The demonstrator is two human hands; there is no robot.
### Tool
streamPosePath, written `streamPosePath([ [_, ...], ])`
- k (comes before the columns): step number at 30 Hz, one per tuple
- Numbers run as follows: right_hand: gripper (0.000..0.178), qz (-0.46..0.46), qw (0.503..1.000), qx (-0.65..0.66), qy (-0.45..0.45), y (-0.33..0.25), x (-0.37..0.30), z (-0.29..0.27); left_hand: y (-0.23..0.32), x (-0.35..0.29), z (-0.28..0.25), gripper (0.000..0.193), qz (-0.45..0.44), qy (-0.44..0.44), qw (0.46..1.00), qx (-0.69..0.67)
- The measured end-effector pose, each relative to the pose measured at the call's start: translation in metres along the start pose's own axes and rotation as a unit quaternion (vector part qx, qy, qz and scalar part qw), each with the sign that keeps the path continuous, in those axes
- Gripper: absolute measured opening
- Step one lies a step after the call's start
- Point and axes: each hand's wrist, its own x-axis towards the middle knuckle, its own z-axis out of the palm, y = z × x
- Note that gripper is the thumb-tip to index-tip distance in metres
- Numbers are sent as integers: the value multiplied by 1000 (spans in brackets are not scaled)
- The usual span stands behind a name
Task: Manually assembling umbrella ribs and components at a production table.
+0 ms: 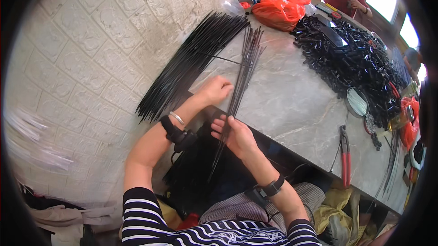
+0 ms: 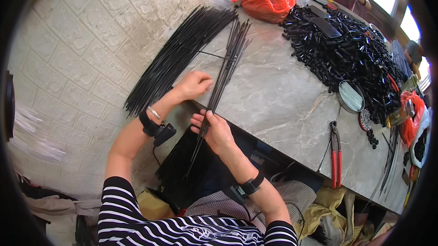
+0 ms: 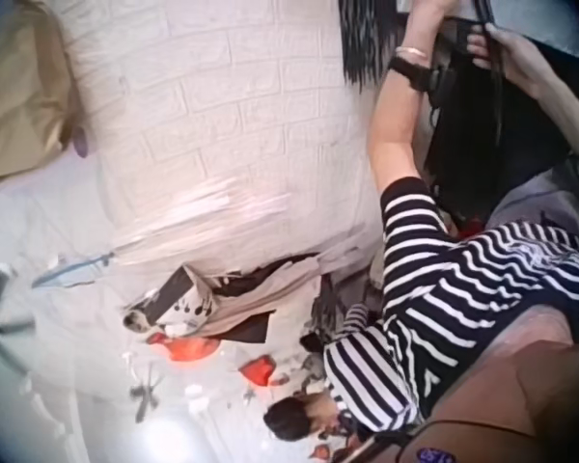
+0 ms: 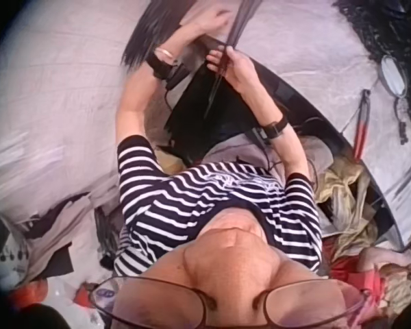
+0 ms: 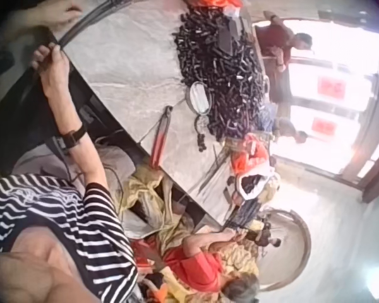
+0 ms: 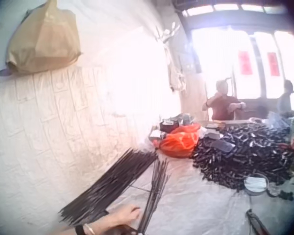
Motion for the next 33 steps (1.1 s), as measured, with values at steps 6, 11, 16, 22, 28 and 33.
streamPosePath([
  [6, 17, 12, 999, -28, 15, -1, -2, -2, 7, 60, -13, 18, 180, 332, 834, 403],
  [11, 16, 29, 999, -29, 12, -4, -7, -4, 3, 106, -40, 17, 64, 228, 844, 481],
  [16, 15, 38, 999, -20, -2, -2, -11, -4, 11, 125, -80, 46, 96, 423, 854, 288],
  [22, 15, 21, 999, -7, -25, -14, -24, -3, 16, 80, -42, 47, 16, 91, 995, 31],
  [28, 14, -19, 997, -7, -68, -27, -61, -2, 47, -17, 39, 58, 7, -94, 914, -394],
  [33, 14, -49, 997, -59, -22, -31, -91, -6, 66, -14, 74, 42, 38, -139, 840, -524],
])
